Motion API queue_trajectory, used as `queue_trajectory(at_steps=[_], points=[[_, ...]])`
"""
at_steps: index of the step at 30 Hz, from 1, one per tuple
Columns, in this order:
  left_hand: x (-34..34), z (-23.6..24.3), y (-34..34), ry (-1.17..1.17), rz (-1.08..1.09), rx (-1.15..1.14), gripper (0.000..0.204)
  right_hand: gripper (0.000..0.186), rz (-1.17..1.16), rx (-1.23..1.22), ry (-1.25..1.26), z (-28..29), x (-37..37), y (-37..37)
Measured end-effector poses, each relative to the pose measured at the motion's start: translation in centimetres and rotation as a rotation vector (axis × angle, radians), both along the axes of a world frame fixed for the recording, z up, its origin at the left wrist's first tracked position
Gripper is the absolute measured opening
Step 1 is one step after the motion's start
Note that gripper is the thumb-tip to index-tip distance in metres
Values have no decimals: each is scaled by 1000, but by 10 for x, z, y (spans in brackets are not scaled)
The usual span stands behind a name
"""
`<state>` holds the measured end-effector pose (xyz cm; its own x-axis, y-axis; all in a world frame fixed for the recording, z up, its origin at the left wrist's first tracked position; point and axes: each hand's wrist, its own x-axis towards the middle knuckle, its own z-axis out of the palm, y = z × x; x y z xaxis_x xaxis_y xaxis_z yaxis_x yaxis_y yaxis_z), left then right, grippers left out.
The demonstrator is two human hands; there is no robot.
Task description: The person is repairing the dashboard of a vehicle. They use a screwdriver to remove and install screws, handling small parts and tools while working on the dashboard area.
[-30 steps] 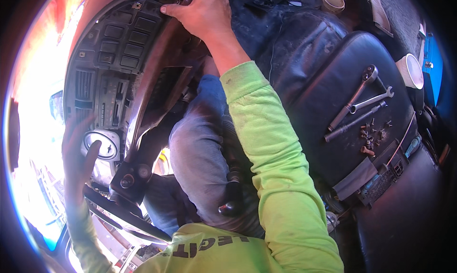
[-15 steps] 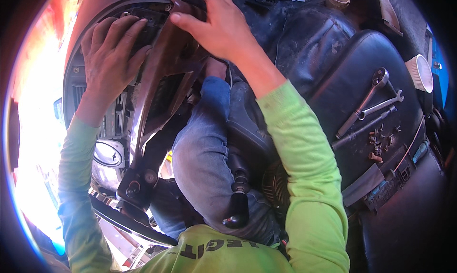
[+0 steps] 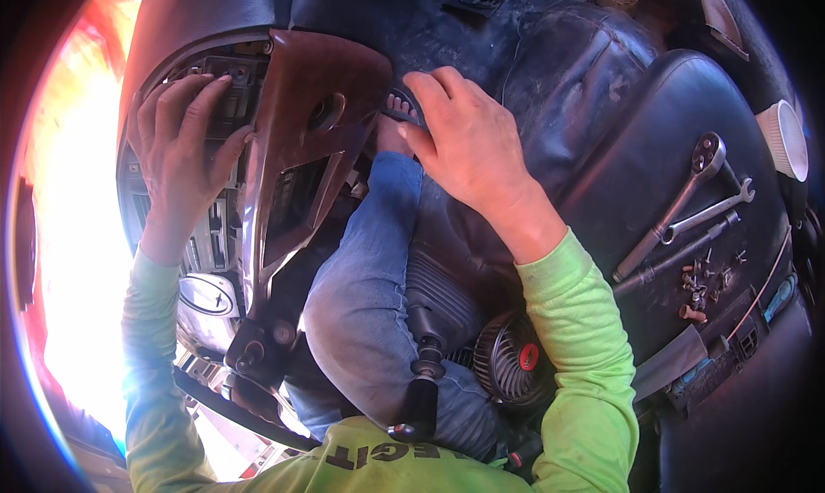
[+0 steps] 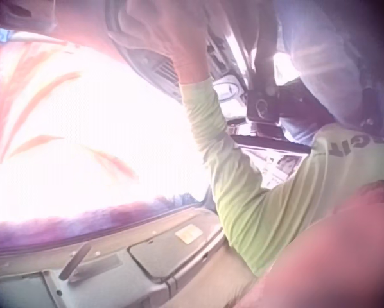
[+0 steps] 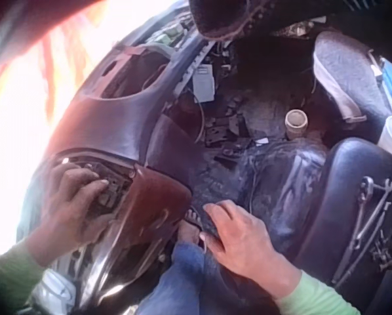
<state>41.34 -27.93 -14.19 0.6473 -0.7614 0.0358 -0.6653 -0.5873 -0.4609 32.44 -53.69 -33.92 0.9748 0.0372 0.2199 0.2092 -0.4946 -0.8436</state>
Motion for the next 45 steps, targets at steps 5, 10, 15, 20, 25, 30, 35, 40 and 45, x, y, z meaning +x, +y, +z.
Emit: queue_trajectory(at_steps=[5, 10, 15, 20, 25, 30, 35, 40, 45], points=[[-1, 2, -2, 14, -22, -82, 49, 47, -14, -79, 67, 1, -1, -7], [-9, 8, 2, 28, -23, -92, 48, 46, 4, -81, 90, 1, 0, -10], [-6, 8, -3, 41, -20, -97, 47, 46, 33, -87, 76, -1, 0, -11], [1, 7, -3, 25, 37, 48, 52, 46, 51, -93, 74, -2, -1, -12], [-1, 14, -6, 34, -19, 53, 51, 45, 45, -139, 62, -6, -1, -12], [25, 40, -28, 129, -98, 195, 35, 44, 73, -215, 97, -12, 2, -12], [67, 70, -43, 463, -112, 498, 26, 43, 89, -302, 191, -16, 10, -10], [72, 88, -73, 572, -56, 558, 16, 43, 126, -304, 191, -27, 13, -9], [73, 93, -85, 657, 216, 597, 13, 41, 93, -332, 172, -39, 13, -12]])
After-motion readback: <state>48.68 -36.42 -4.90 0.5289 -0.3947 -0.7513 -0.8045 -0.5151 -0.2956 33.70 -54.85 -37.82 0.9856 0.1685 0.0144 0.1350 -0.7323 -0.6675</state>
